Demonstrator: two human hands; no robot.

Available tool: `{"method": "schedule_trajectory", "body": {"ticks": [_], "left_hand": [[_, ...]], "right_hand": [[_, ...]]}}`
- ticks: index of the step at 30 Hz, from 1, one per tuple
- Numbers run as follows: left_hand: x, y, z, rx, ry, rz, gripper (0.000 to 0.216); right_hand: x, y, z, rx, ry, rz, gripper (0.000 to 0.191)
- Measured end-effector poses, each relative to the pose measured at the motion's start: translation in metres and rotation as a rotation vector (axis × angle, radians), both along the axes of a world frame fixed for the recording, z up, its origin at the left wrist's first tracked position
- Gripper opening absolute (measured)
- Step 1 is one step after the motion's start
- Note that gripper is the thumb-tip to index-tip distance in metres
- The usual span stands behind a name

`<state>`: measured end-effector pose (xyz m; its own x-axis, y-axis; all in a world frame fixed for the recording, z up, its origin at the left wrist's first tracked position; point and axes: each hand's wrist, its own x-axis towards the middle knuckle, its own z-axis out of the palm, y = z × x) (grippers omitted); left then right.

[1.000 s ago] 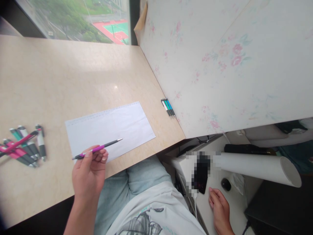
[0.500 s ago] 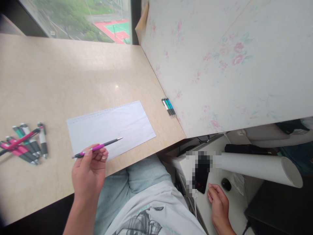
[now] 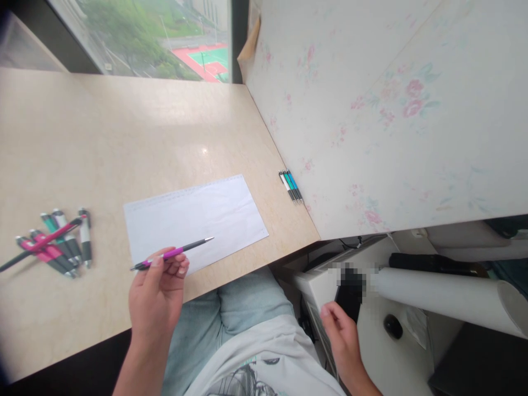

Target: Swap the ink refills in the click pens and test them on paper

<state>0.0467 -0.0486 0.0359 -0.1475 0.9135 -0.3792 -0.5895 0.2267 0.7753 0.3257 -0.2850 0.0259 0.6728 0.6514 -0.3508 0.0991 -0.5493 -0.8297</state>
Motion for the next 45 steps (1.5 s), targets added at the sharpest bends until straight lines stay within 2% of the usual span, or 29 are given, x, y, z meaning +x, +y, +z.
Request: {"method": "schedule_trajectory", "body": {"ticks": [2, 6, 8, 11, 16, 22, 28, 36, 38, 40, 43, 45], "left_hand": [[0.001, -0.002, 0.000, -0.020, -0.011, -0.004, 0.021], [0.004, -0.006, 0.004, -0.041, -0.020, 0.001, 0.024], [0.007, -0.009, 0.006, -0.044, -0.033, -0.005, 0.025], [0.012, -0.012, 0.004, -0.054, -0.053, -0.021, 0.026], [0.020, -0.014, -0.004, -0.073, -0.053, -0.004, 0.025], [0.027, -0.012, -0.004, -0.055, -0.056, 0.018, 0.025], [0.035, -0.010, 0.004, -0.061, -0.180, 0.051, 0.020], [0.031, -0.006, 0.019, -0.223, -0.389, 0.027, 0.017], [0.028, -0.004, 0.021, -0.228, -0.376, 0.023, 0.017], [0.025, -0.003, 0.022, -0.187, -0.298, 0.026, 0.016], [0.020, -0.002, 0.020, -0.104, -0.144, 0.056, 0.019], [0.017, -0.002, 0.016, -0.062, -0.060, 0.069, 0.023]], "right_hand": [[-0.032, 0.052, -0.001, 0.073, 0.088, 0.152, 0.036], [-0.102, 0.151, 0.002, 0.284, 0.397, 0.275, 0.034], [-0.129, 0.185, 0.007, 0.356, 0.617, 0.243, 0.037], [-0.153, 0.213, 0.011, 0.407, 0.876, 0.225, 0.035], [-0.164, 0.226, 0.008, 0.450, 0.947, 0.115, 0.032], [-0.169, 0.229, 0.006, 0.482, 0.861, 0.109, 0.032], [-0.169, 0.226, 0.008, 0.572, 0.507, 0.232, 0.033], [-0.147, 0.230, 0.014, 0.702, 0.178, 0.546, 0.028], [-0.143, 0.232, 0.015, 0.704, 0.185, 0.615, 0.030], [-0.143, 0.234, 0.015, 0.662, 0.288, 0.627, 0.032], [-0.144, 0.238, 0.012, 0.561, 0.488, 0.546, 0.036], [-0.143, 0.240, 0.011, 0.525, 0.528, 0.478, 0.036]]}}
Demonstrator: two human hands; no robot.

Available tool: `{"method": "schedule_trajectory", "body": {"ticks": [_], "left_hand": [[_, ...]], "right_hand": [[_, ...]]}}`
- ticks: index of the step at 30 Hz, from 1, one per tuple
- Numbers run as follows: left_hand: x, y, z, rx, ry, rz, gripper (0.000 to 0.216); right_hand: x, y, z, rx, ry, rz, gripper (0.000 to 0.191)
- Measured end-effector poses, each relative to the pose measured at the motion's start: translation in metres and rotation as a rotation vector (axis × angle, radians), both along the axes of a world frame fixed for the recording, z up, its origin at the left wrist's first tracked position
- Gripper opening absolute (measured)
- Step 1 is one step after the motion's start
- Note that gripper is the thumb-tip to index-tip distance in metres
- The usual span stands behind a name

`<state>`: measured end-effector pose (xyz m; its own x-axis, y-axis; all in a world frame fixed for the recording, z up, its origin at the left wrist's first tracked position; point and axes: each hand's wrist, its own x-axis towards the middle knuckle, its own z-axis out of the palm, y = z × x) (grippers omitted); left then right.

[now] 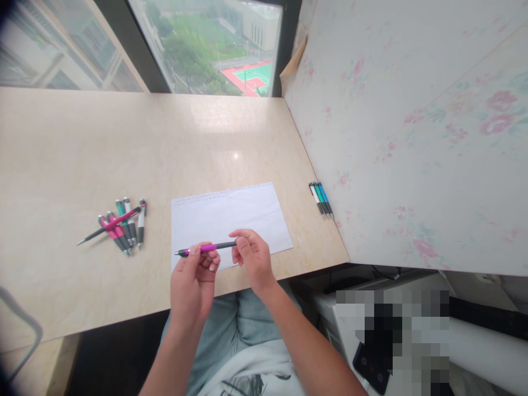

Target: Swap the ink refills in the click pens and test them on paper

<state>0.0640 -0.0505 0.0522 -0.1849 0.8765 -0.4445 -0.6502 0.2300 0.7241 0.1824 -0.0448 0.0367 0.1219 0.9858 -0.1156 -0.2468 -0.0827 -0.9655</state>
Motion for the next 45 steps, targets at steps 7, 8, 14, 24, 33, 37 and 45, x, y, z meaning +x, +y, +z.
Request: {"method": "schedule_trajectory", "body": {"ticks": [7, 8, 14, 24, 33, 37, 45], "left_hand": [[-0.007, -0.001, -0.011, 0.041, 0.149, -0.015, 0.026], [-0.008, -0.001, -0.012, 0.038, 0.151, -0.014, 0.026], [-0.007, 0.001, -0.013, 0.025, 0.116, -0.001, 0.026], [-0.006, 0.000, -0.013, 0.029, 0.114, -0.008, 0.025], [-0.007, 0.000, -0.013, 0.024, 0.110, 0.002, 0.024], [-0.006, 0.000, -0.012, 0.014, 0.106, -0.004, 0.026], [-0.006, -0.001, -0.014, 0.020, 0.092, -0.006, 0.024]], "right_hand": [[0.016, 0.005, 0.007, -0.004, -0.313, 0.111, 0.046], [0.018, 0.005, 0.008, 0.012, -0.334, 0.121, 0.043], [0.023, 0.003, 0.010, 0.069, -0.359, 0.147, 0.021], [0.024, 0.003, 0.013, 0.013, -0.415, 0.129, 0.034], [0.026, 0.001, 0.013, 0.068, -0.399, 0.129, 0.020], [0.025, 0.001, 0.011, 0.036, -0.381, 0.129, 0.021], [0.025, 0.000, 0.012, 0.052, -0.397, 0.101, 0.022]]}}
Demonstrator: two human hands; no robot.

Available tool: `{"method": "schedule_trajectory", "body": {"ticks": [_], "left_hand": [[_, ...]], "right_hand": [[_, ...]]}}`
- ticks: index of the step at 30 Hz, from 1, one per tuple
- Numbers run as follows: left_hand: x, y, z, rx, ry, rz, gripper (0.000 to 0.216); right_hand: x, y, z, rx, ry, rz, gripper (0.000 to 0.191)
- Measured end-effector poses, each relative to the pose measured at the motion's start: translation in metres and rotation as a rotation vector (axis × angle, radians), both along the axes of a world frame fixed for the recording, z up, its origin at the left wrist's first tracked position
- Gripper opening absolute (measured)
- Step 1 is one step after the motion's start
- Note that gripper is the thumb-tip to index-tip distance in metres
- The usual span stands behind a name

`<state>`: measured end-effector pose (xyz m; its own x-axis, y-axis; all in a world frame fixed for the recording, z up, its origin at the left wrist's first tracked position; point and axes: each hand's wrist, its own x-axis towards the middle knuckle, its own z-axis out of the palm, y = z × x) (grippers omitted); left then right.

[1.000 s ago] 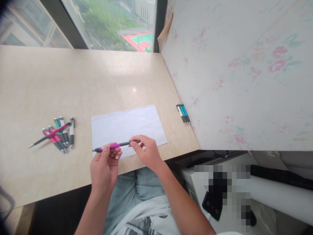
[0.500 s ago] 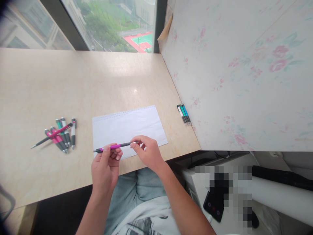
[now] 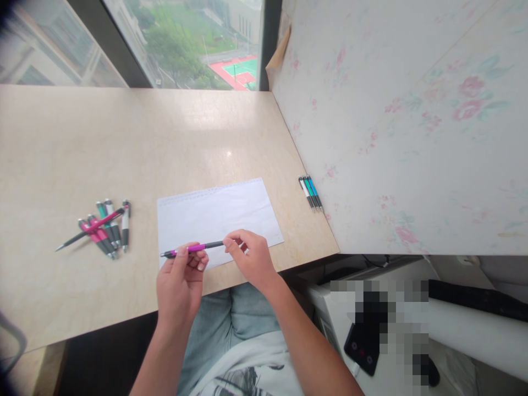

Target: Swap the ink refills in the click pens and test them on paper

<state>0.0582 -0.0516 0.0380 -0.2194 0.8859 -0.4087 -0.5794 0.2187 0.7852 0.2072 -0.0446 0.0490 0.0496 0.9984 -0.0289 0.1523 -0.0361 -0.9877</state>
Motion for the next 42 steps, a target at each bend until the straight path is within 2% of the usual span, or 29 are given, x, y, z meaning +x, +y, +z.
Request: {"method": "schedule_trajectory", "body": {"ticks": [3, 9, 15, 17, 19, 24, 26, 29, 32, 35, 42], "left_hand": [[-0.0002, -0.0002, -0.0005, -0.002, -0.007, 0.002, 0.024], [0.0001, 0.0010, 0.0026, -0.003, -0.011, 0.007, 0.024], [0.0019, 0.0004, 0.0041, 0.000, -0.018, -0.004, 0.024], [0.0028, -0.0001, 0.0039, 0.004, -0.015, -0.010, 0.024], [0.0033, -0.0004, 0.0034, 0.003, -0.013, -0.014, 0.024], [0.0023, -0.0005, 0.0015, 0.000, -0.009, -0.019, 0.025], [0.0016, -0.0006, 0.0009, -0.001, -0.008, -0.016, 0.024], [0.0015, -0.0013, 0.0000, 0.004, -0.009, -0.023, 0.024], [0.0027, -0.0020, -0.0006, 0.015, -0.007, -0.035, 0.024], [0.0034, -0.0026, -0.0002, 0.017, 0.000, -0.038, 0.024], [0.0017, -0.0029, -0.0004, 0.011, -0.004, -0.034, 0.024]], "right_hand": [[0.0012, -0.0002, 0.0003, 0.020, -0.010, -0.001, 0.014], [0.0034, -0.0011, 0.0047, 0.094, -0.018, 0.053, 0.012], [0.0022, -0.0004, 0.0015, 0.005, 0.026, 0.010, 0.017], [0.0025, 0.0005, -0.0003, -0.018, -0.021, 0.021, 0.029], [0.0035, 0.0010, -0.0007, -0.019, -0.066, 0.029, 0.033], [0.0067, -0.0003, 0.0029, 0.069, -0.086, 0.043, 0.013], [0.0071, -0.0011, 0.0044, 0.098, -0.078, 0.060, 0.011], [0.0064, -0.0017, 0.0051, 0.066, -0.049, 0.052, 0.024], [0.0056, -0.0012, 0.0050, 0.010, -0.063, 0.046, 0.015], [0.0060, -0.0006, 0.0056, 0.010, -0.121, 0.059, 0.032], [0.0090, -0.0005, 0.0060, 0.078, -0.139, 0.066, 0.014]]}}
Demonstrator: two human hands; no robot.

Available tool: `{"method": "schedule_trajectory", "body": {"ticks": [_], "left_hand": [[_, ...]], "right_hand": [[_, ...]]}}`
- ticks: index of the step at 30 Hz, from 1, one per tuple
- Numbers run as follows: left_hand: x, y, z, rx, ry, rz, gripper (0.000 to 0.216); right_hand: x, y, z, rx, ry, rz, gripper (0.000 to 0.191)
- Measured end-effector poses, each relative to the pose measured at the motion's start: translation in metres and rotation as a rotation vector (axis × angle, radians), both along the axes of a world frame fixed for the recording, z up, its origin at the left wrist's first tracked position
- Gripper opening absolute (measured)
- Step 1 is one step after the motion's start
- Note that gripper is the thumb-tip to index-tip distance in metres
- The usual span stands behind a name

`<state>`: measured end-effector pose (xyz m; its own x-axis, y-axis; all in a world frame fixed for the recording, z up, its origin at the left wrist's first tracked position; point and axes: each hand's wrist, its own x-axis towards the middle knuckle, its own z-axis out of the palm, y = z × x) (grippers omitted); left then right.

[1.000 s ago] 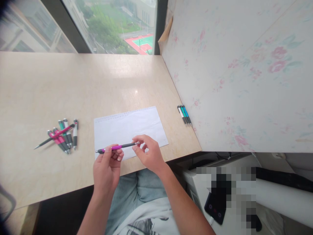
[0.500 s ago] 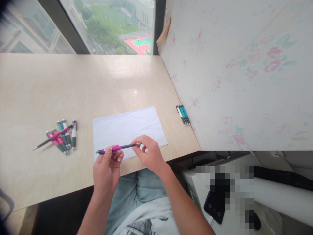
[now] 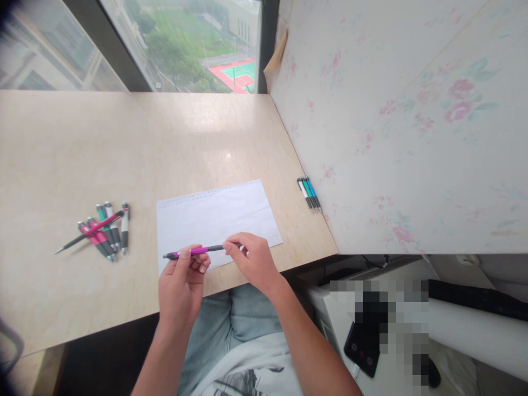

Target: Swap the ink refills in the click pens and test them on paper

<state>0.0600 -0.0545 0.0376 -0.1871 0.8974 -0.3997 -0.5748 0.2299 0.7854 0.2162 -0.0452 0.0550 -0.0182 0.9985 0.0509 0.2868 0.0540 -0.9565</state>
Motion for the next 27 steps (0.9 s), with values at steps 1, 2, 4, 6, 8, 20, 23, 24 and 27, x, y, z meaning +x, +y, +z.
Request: {"method": "schedule_trajectory", "body": {"ticks": [1, 2, 4, 6, 8, 20, 23, 24, 27], "left_hand": [[0.0000, 0.0000, -0.0002, -0.002, -0.002, 0.001, 0.024], [0.0002, 0.0001, -0.0004, -0.005, -0.003, 0.004, 0.024], [0.0009, 0.0005, -0.0004, -0.011, -0.005, 0.013, 0.024], [0.0016, 0.0010, -0.0003, -0.018, -0.005, 0.017, 0.024], [0.0019, 0.0013, -0.0004, -0.019, -0.003, 0.018, 0.024], [0.0006, 0.0010, -0.0022, -0.017, 0.014, -0.020, 0.025], [-0.0001, 0.0005, -0.0028, -0.012, 0.011, -0.014, 0.024], [-0.0002, 0.0003, -0.0028, -0.011, 0.009, -0.014, 0.024], [0.0000, -0.0002, -0.0022, -0.015, 0.008, -0.012, 0.024]], "right_hand": [[0.0003, 0.0000, -0.0001, 0.012, -0.001, 0.000, 0.012], [0.0006, 0.0000, -0.0001, 0.022, 0.001, 0.003, 0.010], [0.0011, -0.0001, 0.0004, 0.039, 0.011, 0.016, 0.008], [0.0014, -0.0005, 0.0013, 0.057, 0.022, 0.037, 0.007], [0.0016, -0.0010, 0.0020, 0.069, 0.030, 0.050, 0.008], [0.0044, -0.0004, -0.0018, 0.003, -0.003, 0.039, 0.014], [0.0054, -0.0003, -0.0006, 0.030, -0.002, 0.037, 0.011], [0.0056, -0.0003, -0.0004, 0.035, 0.003, 0.041, 0.011], [0.0063, -0.0002, 0.0000, 0.048, 0.017, 0.048, 0.011]]}}
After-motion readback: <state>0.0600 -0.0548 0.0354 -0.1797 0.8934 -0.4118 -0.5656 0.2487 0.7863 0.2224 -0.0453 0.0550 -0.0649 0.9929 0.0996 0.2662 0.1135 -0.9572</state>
